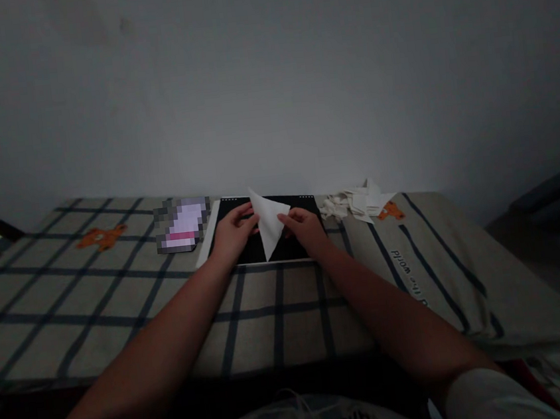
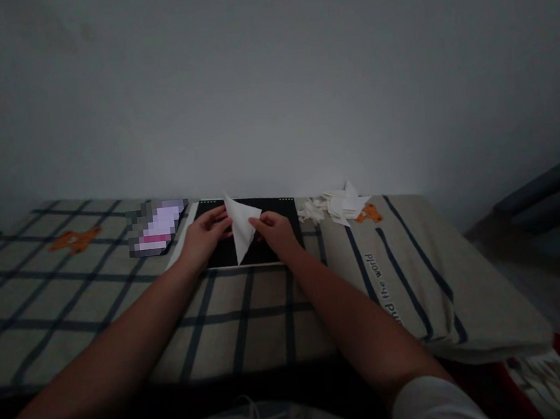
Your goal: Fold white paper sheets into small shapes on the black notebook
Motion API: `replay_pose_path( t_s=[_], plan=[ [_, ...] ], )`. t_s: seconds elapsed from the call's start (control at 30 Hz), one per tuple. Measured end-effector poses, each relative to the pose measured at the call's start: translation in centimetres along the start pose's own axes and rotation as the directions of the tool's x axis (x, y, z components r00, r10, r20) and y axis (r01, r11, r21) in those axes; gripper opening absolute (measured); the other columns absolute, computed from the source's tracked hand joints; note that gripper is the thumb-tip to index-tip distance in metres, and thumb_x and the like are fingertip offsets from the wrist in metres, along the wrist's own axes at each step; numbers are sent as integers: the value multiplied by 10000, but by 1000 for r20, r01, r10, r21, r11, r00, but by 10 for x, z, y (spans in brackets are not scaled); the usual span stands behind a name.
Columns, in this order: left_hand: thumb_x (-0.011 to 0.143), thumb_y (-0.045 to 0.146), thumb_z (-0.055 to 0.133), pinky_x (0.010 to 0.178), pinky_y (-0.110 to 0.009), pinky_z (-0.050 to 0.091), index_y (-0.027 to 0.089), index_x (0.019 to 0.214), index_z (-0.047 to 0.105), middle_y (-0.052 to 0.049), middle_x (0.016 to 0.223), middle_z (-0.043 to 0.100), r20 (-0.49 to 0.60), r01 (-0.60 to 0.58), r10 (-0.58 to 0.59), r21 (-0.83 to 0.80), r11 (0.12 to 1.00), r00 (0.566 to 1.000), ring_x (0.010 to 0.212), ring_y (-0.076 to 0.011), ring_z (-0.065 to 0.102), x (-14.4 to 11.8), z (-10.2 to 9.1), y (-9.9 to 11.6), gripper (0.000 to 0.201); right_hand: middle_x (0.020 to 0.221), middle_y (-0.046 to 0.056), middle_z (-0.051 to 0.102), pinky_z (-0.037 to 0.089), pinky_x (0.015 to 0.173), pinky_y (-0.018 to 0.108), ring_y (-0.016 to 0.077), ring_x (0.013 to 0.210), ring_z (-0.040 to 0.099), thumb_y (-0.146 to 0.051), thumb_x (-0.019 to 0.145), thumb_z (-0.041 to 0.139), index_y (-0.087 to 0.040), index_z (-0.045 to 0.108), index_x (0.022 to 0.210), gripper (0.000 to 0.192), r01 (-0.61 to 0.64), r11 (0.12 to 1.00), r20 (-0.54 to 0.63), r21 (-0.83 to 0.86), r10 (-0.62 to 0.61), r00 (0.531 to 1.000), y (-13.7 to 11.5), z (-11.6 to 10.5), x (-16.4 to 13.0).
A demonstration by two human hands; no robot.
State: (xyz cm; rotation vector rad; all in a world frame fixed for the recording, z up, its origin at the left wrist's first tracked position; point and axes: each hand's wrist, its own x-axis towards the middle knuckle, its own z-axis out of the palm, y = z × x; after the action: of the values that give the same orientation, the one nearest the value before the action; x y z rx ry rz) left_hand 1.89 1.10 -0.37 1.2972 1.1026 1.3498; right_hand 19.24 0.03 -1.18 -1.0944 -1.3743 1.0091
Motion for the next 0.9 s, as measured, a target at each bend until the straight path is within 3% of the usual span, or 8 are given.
replay_pose_path(
  t_s=[0.1, 0.3, 0.43, 0.53, 0.6, 0.8, 0.9],
  plan=[
    [731, 351, 666, 790, -371, 541, 154, 1150, 585, -115, 1182, 597, 69, -8, 12, -52, 999, 998, 990, -231, 607, -3, 4, 0, 470, 561, -46, 522, 383, 476, 210, 83, 484, 479, -462, 708, 627, -189, 479, 636, 320, 22, 999, 6, -32, -22, 1000, -4, 0, -3],
    [652, 285, 746, 896, -376, 474, 170, 1328, 406, -135, 1165, 614, 271, 4, 48, -190, 982, 961, 996, -222, 620, -5, 11, -5, 766, 581, -37, 528, 396, 532, 225, 95, 539, 488, -457, 711, 627, -179, 538, 637, 301, 67, 994, 108, -92, -57, 992, -11, -4, -9],
    [617, 234, 767, 936, -369, 443, 175, 1356, 363, -140, 1166, 616, 327, 50, 27, -224, 973, 945, 1066, -230, 592, -9, 13, -6, 845, 584, -25, 548, 397, 556, 236, 103, 556, 489, -470, 722, 616, -172, 571, 633, 314, 26, 987, 94, -160, -11, 996, -10, -6, -11],
    [596, 228, 777, 893, -370, 468, 180, 1368, 344, -145, 1165, 617, 350, 102, -28, -195, 975, 936, 1050, -240, 599, -12, 15, -4, 886, 602, -15, 564, 429, 575, 251, 113, 571, 513, -484, 724, 606, -166, 587, 652, 327, 4, 993, 128, -114, 10, 992, -9, -4, -11],
    [632, 251, 755, 885, -359, 472, 184, 1348, 374, -131, 1155, 626, 375, 77, -1, -189, 979, 927, 1032, -233, 608, -14, 16, -1, 814, 658, -6, 585, 451, 583, 249, 116, 606, 535, -479, 737, 591, -166, 606, 705, 315, 19, 997, 149, -77, -8, 989, -8, -4, -11],
    [675, 286, 719, 792, -324, 506, 171, 1234, 481, -99, 1044, 668, 276, -13, 48, -127, 992, 960, 899, -214, 647, -13, 12, 9, 619, 731, 0, 595, 504, 549, 227, 104, 636, 545, -454, 735, 595, -171, 568, 707, 286, 49, 998, 176, 42, -56, 983, -5, -6, -5],
    [686, 304, 706, 795, -330, 511, 184, 1208, 498, -90, 1066, 658, 219, 10, 24, -152, 988, 975, 892, -208, 646, -10, 7, 11, 574, 711, -2, 597, 506, 504, 210, 94, 611, 536, -441, 716, 613, -172, 521, 644, 293, 27, 999, 112, 46, -32, 993, -3, -7, -1]
  ],
)
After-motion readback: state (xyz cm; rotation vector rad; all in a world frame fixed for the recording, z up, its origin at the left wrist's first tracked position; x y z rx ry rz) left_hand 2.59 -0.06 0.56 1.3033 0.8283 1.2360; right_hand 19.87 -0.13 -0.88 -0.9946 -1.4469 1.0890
